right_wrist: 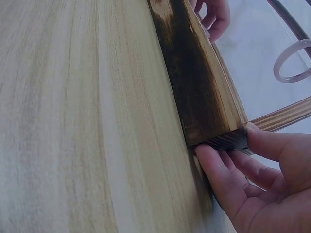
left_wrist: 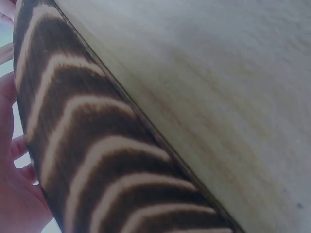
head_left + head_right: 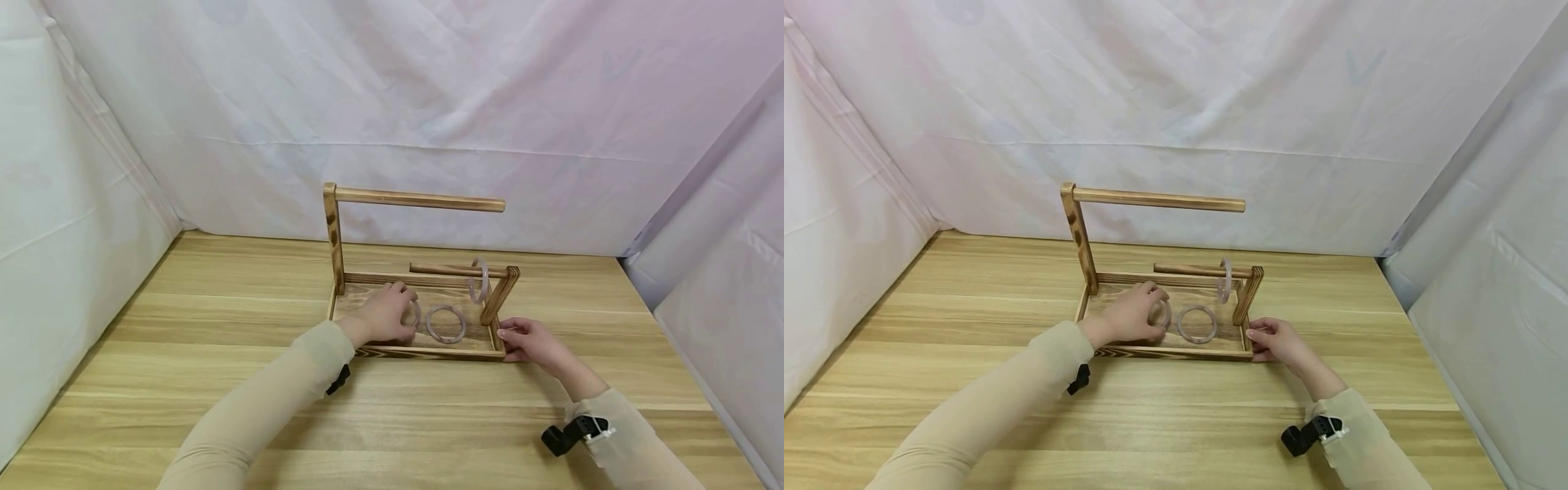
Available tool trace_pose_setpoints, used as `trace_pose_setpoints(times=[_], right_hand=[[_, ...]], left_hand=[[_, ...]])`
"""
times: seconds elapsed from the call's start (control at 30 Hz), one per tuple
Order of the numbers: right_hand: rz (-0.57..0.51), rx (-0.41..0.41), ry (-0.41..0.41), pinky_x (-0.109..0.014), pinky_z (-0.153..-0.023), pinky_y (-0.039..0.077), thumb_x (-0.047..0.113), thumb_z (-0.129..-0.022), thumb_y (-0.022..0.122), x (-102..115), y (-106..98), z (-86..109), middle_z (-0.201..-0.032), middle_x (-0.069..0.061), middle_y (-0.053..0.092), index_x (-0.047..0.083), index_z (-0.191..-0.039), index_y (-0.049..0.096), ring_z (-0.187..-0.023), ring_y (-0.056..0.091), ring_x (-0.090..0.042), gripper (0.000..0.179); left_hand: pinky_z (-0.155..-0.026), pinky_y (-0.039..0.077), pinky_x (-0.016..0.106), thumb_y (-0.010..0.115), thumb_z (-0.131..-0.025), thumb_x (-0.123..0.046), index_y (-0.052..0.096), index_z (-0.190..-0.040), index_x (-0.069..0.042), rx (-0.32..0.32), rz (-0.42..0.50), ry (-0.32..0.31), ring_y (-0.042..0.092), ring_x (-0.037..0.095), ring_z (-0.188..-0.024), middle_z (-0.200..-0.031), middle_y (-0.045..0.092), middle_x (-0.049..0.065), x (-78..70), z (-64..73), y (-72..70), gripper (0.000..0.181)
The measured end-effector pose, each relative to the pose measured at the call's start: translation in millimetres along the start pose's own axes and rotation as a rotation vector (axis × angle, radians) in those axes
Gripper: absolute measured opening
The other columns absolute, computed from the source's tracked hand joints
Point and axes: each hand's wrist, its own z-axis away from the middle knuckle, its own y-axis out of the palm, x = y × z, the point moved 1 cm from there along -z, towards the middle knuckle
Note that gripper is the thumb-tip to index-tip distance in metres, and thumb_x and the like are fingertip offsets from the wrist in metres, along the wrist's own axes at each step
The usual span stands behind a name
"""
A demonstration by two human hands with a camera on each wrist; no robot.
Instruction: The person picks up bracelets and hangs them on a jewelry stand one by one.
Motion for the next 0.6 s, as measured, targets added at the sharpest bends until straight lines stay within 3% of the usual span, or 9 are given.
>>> trace_pose_setpoints(times=[0.2, 0.43, 0.6], right_hand=[[-0.004, 0.001, 0.002, -0.027, -0.068, 0.057, 0.012, -0.098, 0.046, -2, 0, 0.1, -0.091, -0.006, 0.059, -0.018, -0.129, 0.034, -0.077, 0.059, -0.009, 0.045], [-0.003, 0.006, 0.004, -0.027, -0.069, 0.057, 0.013, -0.098, 0.046, -2, -1, -0.8, -0.091, -0.004, 0.058, -0.017, -0.130, 0.034, -0.078, 0.059, -0.009, 0.046], [-0.001, 0.008, -0.001, -0.026, -0.069, 0.057, 0.013, -0.098, 0.045, -1, -2, -1.6, -0.090, -0.004, 0.058, -0.017, -0.129, 0.034, -0.078, 0.059, -0.009, 0.045]], left_hand=[[-0.095, 0.047, 0.039, 0.068, -0.082, -0.032, 0.049, -0.129, -0.009, -0.035, 0.097, -0.026, 0.046, 0.027, -0.116, -0.128, 0.047, 0.011, 3.8, 1.8, -2.6, 0.056], [-0.098, 0.045, 0.041, 0.072, -0.080, -0.025, 0.050, -0.126, -0.006, -0.160, 0.300, -0.025, 0.049, 0.029, -0.115, -0.124, 0.048, 0.013, 15.3, 2.6, -10.8, 0.055], [-0.102, 0.043, 0.042, 0.071, -0.081, -0.026, 0.049, -0.128, -0.007, -0.189, 0.355, -0.055, 0.048, 0.030, -0.120, -0.130, 0.047, 0.013, 19.1, 4.6, -20.0, 0.056]])
